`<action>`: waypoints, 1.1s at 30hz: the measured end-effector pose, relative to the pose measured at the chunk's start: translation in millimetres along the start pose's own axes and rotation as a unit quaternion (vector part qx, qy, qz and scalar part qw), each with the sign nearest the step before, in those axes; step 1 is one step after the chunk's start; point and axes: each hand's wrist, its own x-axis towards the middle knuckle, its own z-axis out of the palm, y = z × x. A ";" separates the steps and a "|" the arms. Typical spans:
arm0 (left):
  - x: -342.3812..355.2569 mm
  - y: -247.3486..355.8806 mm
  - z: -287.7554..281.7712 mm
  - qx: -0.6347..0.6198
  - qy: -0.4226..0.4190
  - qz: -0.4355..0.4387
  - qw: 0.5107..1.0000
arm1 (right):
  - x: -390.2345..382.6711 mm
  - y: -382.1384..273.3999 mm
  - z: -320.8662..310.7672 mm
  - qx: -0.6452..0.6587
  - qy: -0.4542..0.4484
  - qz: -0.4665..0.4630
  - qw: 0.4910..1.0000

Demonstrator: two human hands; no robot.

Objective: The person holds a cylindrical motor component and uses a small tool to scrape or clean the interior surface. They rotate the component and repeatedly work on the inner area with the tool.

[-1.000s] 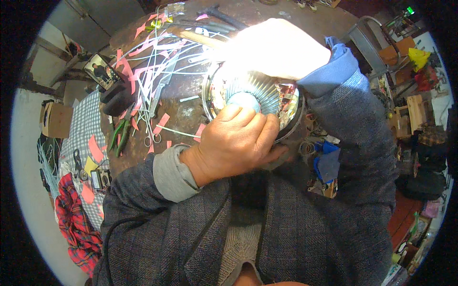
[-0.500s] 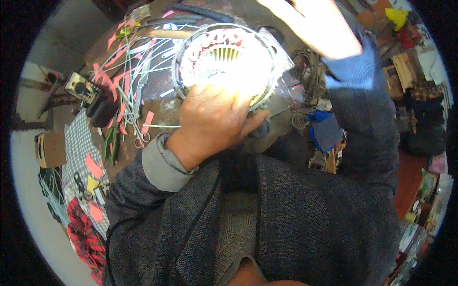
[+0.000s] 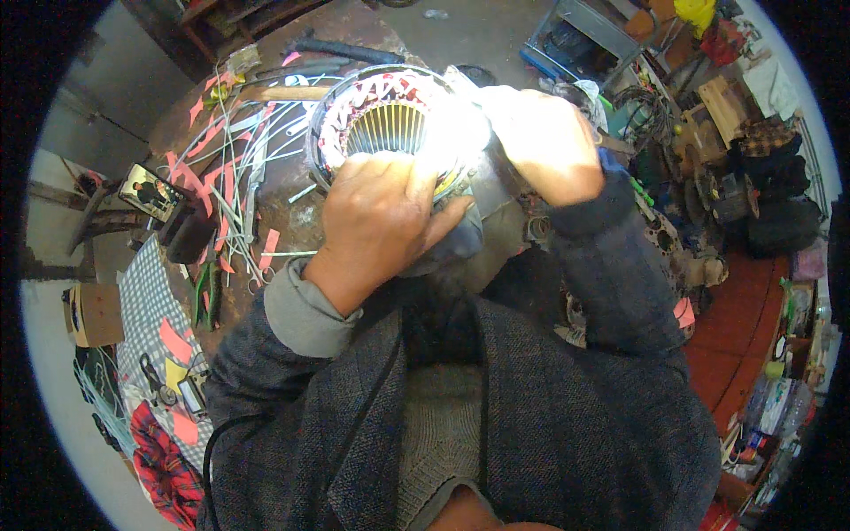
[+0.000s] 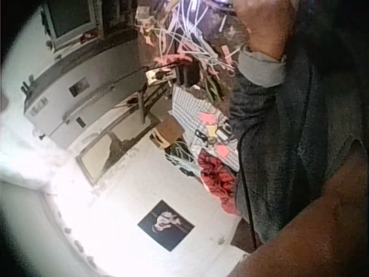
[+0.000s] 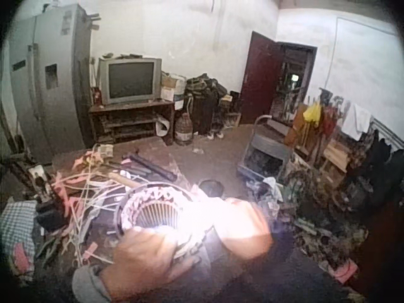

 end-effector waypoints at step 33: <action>2.6 -1.4 -1.7 -0.018 0.000 -0.007 1.000 | 68.2 6.3 -13.0 0.111 0.022 -0.021 0.993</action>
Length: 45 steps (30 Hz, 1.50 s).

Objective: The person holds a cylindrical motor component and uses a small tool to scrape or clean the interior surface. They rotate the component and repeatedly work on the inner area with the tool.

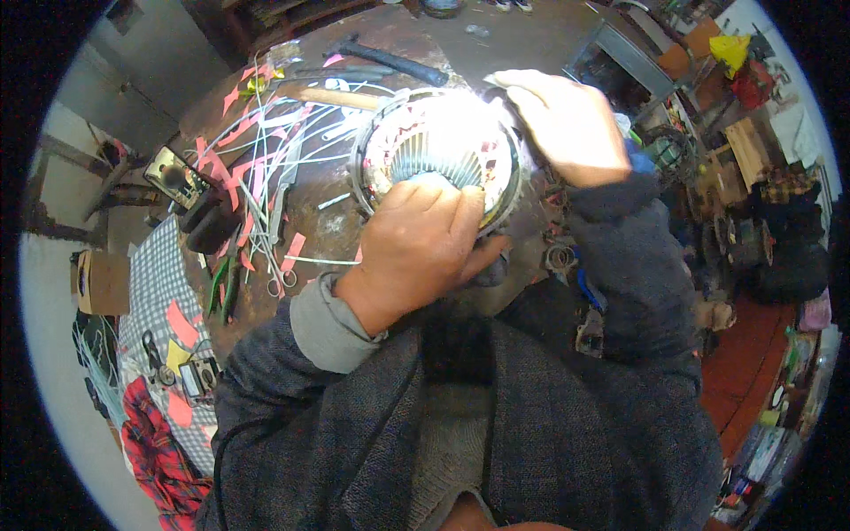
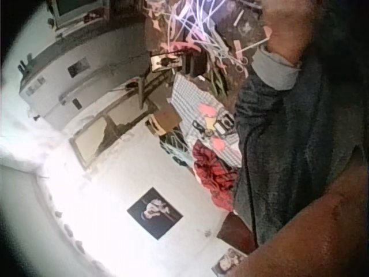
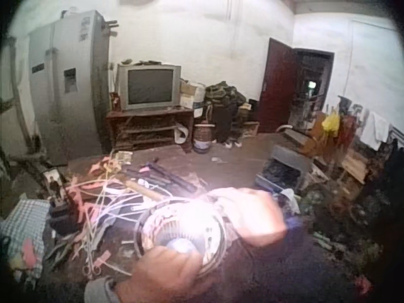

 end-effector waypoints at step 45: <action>-7.4 -6.3 -13.4 0.027 -0.019 0.060 0.998 | -118.7 -1.7 -17.4 0.016 0.000 0.000 1.000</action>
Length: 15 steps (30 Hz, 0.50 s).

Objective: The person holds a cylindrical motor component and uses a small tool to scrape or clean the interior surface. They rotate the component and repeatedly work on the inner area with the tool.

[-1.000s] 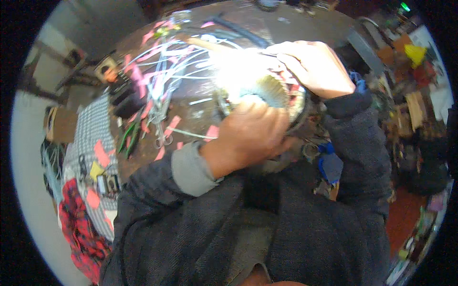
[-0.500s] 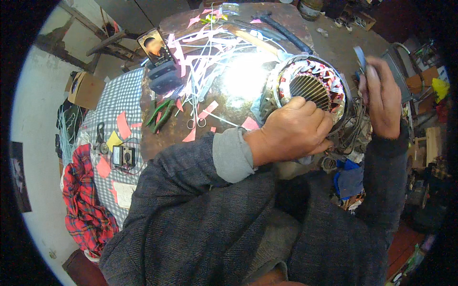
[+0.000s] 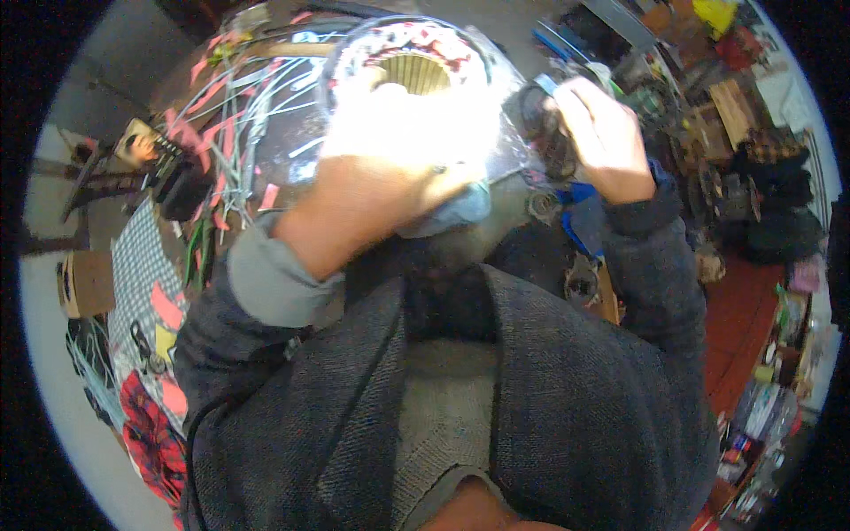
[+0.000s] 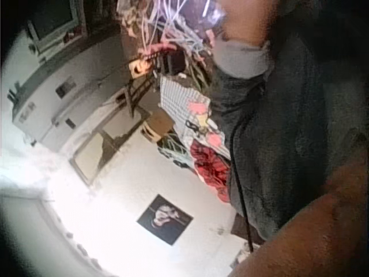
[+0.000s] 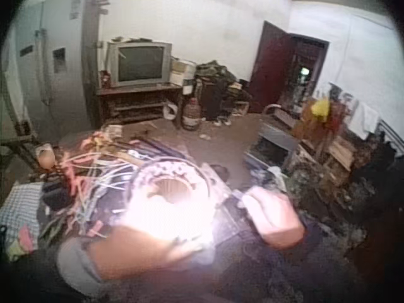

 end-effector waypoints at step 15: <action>-3.7 -50.5 2.5 -0.142 0.019 0.032 0.989 | 32.2 26.7 35.9 0.009 -0.020 -0.022 1.000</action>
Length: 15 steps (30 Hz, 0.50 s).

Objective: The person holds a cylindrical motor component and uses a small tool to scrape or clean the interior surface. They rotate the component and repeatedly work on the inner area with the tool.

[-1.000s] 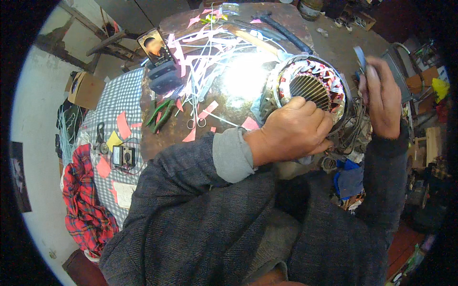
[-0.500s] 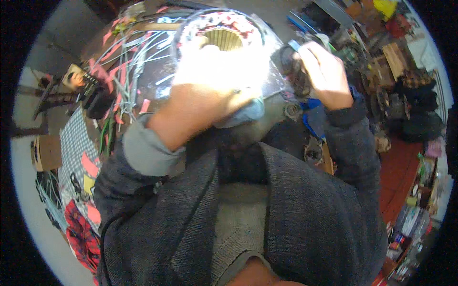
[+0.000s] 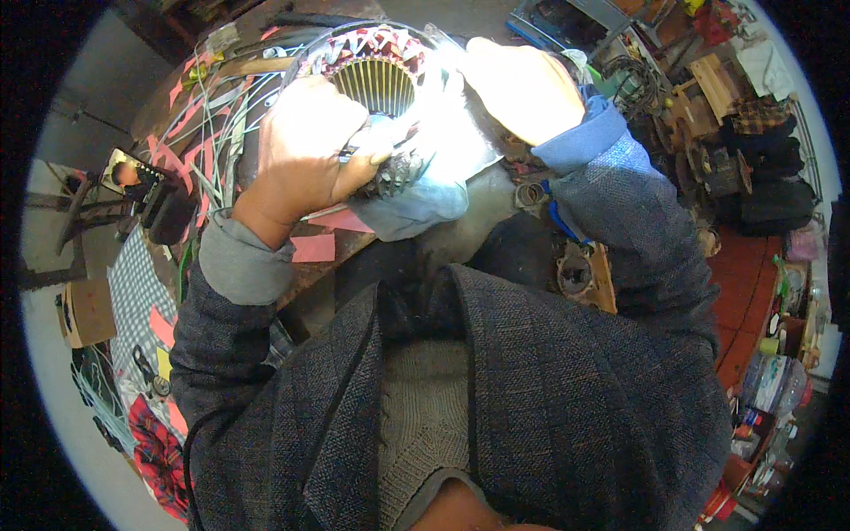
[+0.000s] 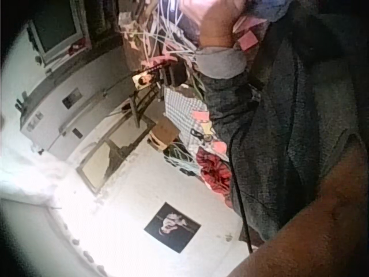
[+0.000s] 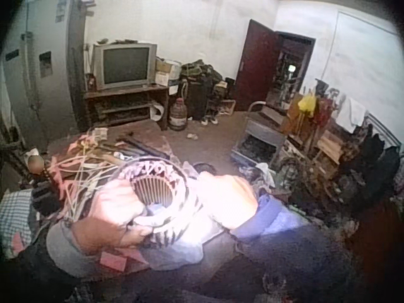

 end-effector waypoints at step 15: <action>0.8 -0.8 6.8 0.000 0.059 0.035 0.998 | -27.8 -42.2 -23.2 -0.004 0.098 0.027 0.995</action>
